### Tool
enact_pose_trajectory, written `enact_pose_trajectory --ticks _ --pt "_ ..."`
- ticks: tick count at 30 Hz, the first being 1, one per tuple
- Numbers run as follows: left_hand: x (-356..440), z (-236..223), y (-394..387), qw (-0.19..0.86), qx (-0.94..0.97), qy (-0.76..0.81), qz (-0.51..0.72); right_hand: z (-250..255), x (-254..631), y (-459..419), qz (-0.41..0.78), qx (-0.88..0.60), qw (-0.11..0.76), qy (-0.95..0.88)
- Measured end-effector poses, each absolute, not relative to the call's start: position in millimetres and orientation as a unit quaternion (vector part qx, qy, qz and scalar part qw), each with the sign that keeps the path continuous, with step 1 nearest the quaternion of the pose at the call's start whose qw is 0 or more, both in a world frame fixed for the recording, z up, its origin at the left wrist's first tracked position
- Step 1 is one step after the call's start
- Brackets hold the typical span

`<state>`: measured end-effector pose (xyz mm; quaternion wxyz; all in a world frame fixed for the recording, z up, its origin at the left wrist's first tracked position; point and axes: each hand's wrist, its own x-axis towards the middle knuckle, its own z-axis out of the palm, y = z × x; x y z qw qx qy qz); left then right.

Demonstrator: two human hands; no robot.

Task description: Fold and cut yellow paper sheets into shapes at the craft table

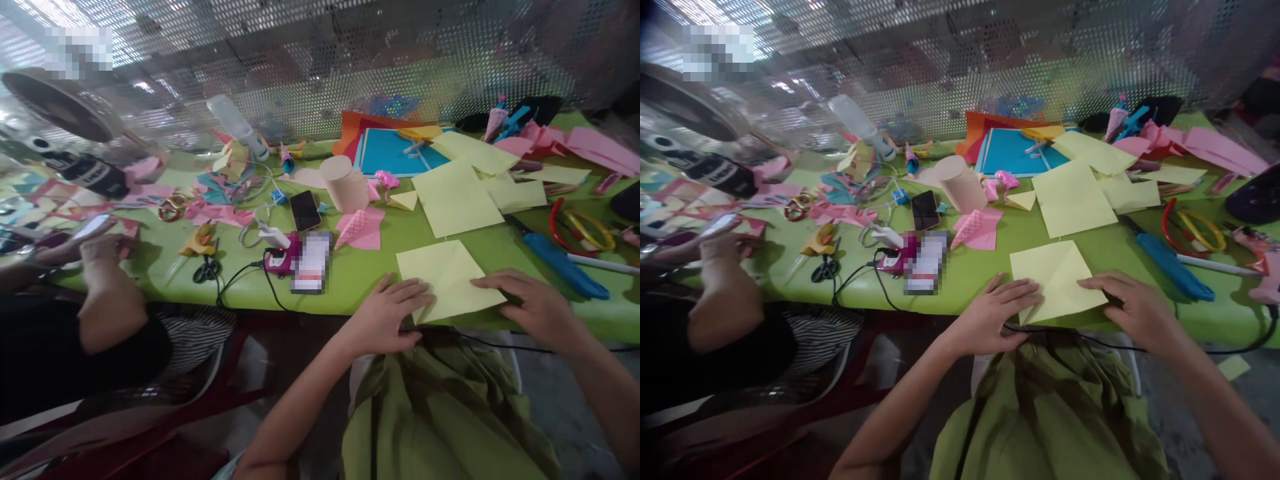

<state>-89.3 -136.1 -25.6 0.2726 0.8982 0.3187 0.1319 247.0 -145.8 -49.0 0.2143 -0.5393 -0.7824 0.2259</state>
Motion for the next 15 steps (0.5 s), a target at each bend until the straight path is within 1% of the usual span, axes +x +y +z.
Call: enact_pose_trajectory --ticks 4,6,9,11,15 --pt "-93.1 -30.7 -135.1 0.273 0.904 0.304 0.128 -47.8 243.3 -140.9 0.170 -0.531 0.236 -0.796" --pt "-92.4 -34.5 -135.1 0.271 0.899 0.314 0.142 -47.0 242.8 -136.8 0.164 -0.507 0.241 -0.811" --pt "-88.6 -38.3 -135.7 0.283 0.874 0.348 0.186 -49.3 244.3 -132.1 0.223 -0.472 0.238 -0.819" --pt "-84.4 -39.0 -136.4 0.298 0.850 0.372 0.222 -51.5 244.5 -131.1 0.259 -0.479 0.240 -0.803" --pt "-73.0 -39.0 -138.7 0.288 0.793 0.456 0.283 -49.1 236.7 -131.4 0.261 -0.539 0.257 -0.759"
